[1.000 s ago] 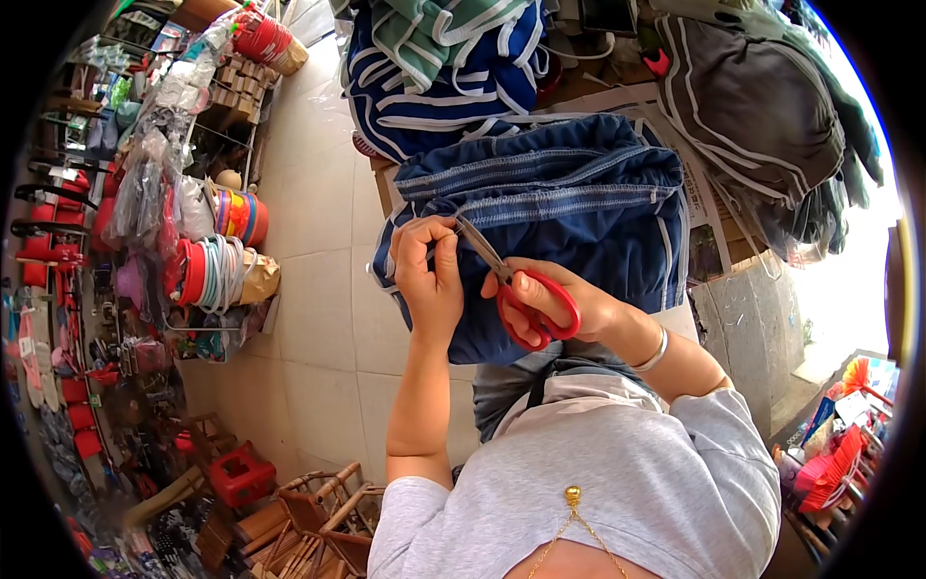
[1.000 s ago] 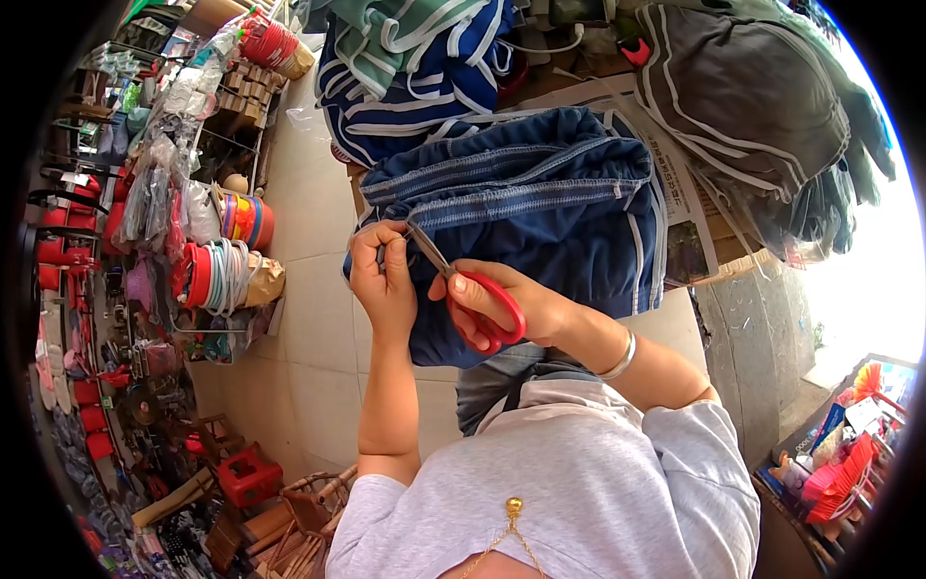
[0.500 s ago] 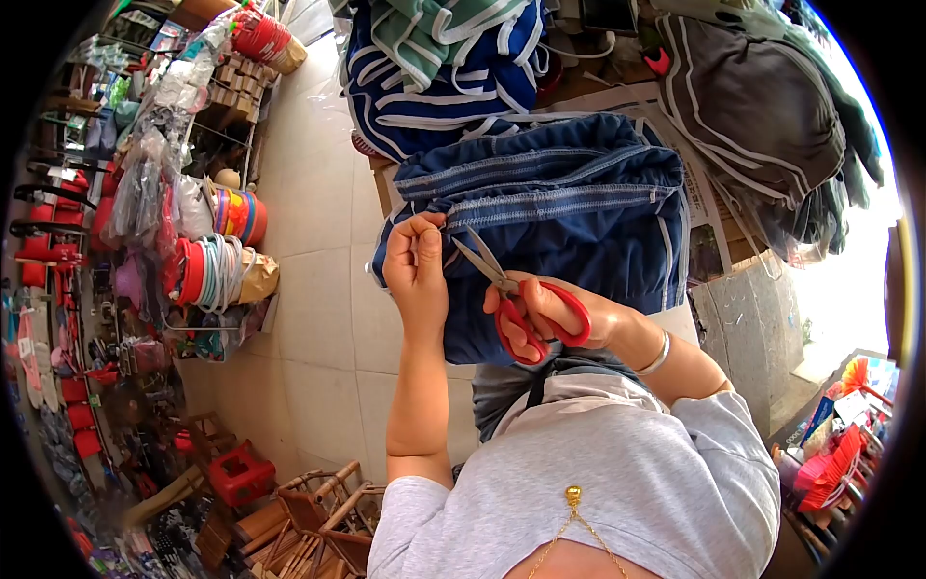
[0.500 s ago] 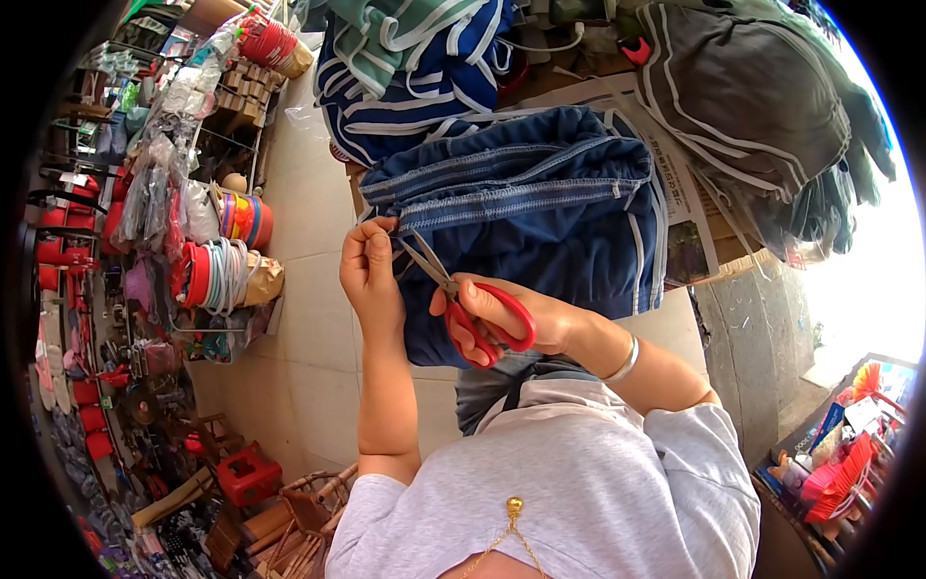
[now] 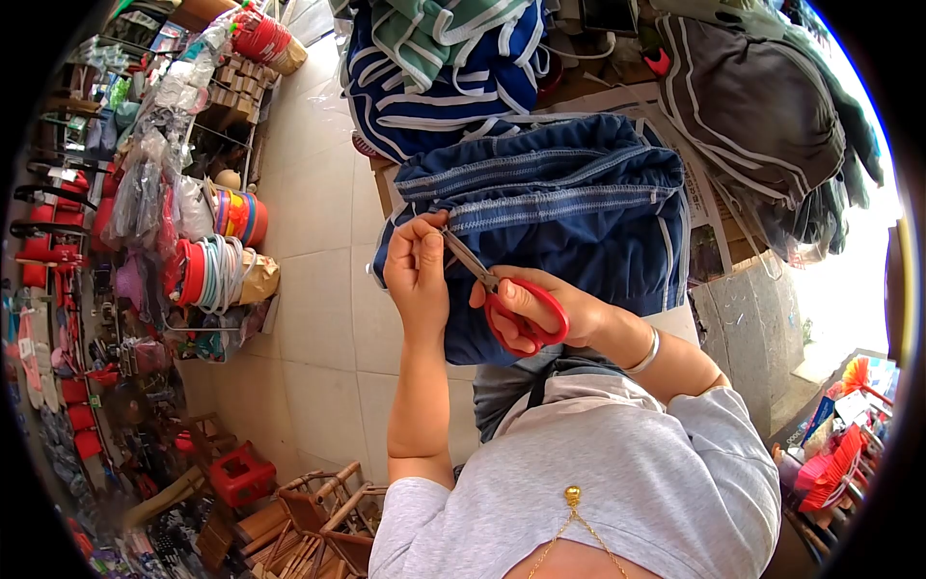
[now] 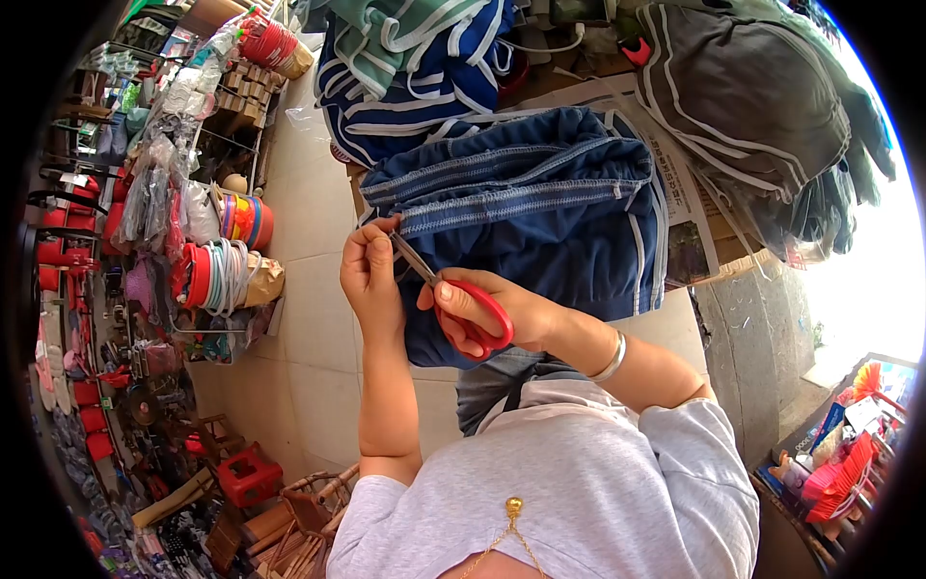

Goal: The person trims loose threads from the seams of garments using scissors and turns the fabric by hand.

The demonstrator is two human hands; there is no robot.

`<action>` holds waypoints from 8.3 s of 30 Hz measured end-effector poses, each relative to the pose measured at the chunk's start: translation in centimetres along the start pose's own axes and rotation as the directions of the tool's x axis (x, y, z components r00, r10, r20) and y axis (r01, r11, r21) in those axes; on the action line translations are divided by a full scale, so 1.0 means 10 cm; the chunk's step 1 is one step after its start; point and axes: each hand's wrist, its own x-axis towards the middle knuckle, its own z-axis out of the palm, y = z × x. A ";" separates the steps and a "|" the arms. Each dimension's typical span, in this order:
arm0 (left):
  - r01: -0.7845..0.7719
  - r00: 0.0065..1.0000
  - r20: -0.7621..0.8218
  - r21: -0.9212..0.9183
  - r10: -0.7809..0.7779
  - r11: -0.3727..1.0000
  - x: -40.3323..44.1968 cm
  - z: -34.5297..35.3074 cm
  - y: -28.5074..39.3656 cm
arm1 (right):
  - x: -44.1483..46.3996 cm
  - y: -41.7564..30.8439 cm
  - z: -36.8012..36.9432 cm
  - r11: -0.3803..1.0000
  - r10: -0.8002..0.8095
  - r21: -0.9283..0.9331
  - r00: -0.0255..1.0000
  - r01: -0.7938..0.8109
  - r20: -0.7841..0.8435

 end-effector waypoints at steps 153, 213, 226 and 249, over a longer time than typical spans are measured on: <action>-0.544 0.835 0.286 0.559 0.471 0.625 -0.18 0.02 0.26 | -0.77 -0.88 -1.33 0.587 -0.810 -0.719 0.280 0.372 -0.515; -0.009 1.000 0.011 -0.192 0.012 0.981 -0.02 0.02 0.12 | -0.11 0.04 -0.08 0.997 -0.074 -0.025 0.996 0.075 0.041; -0.229 0.972 -0.028 0.062 0.231 0.971 -0.08 -0.05 -0.03 | -0.38 0.03 -0.19 0.982 -0.141 0.143 0.984 0.126 0.105; -0.467 0.847 0.179 0.701 0.501 0.539 -0.06 0.05 -0.13 | -0.40 0.15 -0.22 0.979 -0.180 0.102 0.983 0.177 0.023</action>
